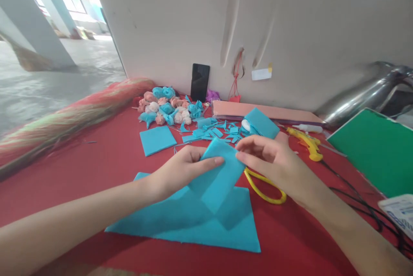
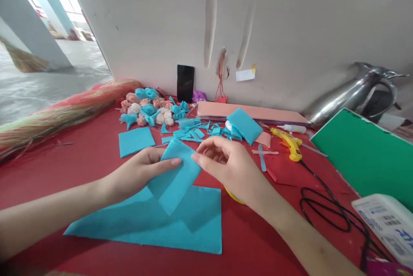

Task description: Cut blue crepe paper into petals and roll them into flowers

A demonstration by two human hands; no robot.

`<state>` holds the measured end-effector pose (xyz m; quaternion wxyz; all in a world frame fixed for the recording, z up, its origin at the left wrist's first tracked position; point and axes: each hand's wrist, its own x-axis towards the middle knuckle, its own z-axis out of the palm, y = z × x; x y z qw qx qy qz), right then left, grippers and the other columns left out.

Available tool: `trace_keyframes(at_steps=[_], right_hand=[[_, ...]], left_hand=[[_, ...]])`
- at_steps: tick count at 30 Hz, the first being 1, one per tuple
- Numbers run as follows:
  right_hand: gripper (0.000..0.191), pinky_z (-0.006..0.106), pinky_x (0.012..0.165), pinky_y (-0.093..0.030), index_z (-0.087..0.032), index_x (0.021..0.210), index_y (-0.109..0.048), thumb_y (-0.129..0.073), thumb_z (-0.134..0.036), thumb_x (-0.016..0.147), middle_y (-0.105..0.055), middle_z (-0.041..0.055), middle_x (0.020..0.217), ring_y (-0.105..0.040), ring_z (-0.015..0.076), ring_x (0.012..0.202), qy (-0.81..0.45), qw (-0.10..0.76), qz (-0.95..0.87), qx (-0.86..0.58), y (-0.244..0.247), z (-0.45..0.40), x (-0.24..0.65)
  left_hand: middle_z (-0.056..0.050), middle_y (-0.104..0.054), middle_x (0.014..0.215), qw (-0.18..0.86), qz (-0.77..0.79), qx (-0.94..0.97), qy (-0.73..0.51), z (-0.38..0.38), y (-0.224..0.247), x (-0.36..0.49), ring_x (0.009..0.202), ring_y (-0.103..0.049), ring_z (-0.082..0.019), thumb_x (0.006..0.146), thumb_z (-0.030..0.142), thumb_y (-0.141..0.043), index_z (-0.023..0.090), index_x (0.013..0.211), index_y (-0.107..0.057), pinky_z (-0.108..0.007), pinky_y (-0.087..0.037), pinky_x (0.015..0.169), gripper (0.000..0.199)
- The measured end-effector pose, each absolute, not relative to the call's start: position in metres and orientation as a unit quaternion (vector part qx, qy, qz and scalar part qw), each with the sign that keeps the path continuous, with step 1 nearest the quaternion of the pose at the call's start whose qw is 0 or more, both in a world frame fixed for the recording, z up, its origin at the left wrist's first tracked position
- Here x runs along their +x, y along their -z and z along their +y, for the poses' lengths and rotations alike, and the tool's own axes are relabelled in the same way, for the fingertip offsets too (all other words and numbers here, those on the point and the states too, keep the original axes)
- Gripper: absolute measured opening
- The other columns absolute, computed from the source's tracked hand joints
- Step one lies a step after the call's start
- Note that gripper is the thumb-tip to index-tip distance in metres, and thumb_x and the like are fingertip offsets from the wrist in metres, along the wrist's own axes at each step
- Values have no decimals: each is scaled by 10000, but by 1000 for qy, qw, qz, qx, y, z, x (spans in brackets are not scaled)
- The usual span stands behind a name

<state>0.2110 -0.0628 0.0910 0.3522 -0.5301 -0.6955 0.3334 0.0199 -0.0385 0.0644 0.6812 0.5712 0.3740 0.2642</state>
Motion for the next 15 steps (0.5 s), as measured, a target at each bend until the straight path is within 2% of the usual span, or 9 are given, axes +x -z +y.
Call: trace_keyframes(at_steps=[5,10,13,15], right_hand=[[134,171,542,-504,-192,741,-652,-646,-325,728,-648,-11,684,-618,105,635,-420,332,-675,-508,-90,-68,209],[91,155,472,-473,-192,710,-665,-695,-272,680,-618,-26,572,-573,78,506,-414,365,-651,-521,-97,-71,210],[144,143,414,-429,-178,723,-639,-688,-309,688,-555,-44,486,-512,58,428,-420,365,-648,-520,-98,-70,212],[166,144,444,-458,-193,799,-625,-664,-331,713,-589,-41,558,-550,67,478,-459,345,-654,-492,-95,-69,212]], left_hand=[[32,-408,483,537,409,691,-258,-41,-70,17,428,-337,-60,753,515,-541,131,557,-528,-182,-253,387,432],[54,-233,499,489,384,715,-320,-37,-71,15,439,-219,-50,801,466,-489,158,497,-331,-176,-184,376,461],[53,-205,512,459,371,731,-342,-36,-73,14,449,-203,-51,821,416,-475,158,496,-303,-174,-167,372,449],[50,-229,506,449,373,741,-334,-36,-73,14,451,-222,-55,822,409,-474,156,501,-352,-178,-178,374,426]])
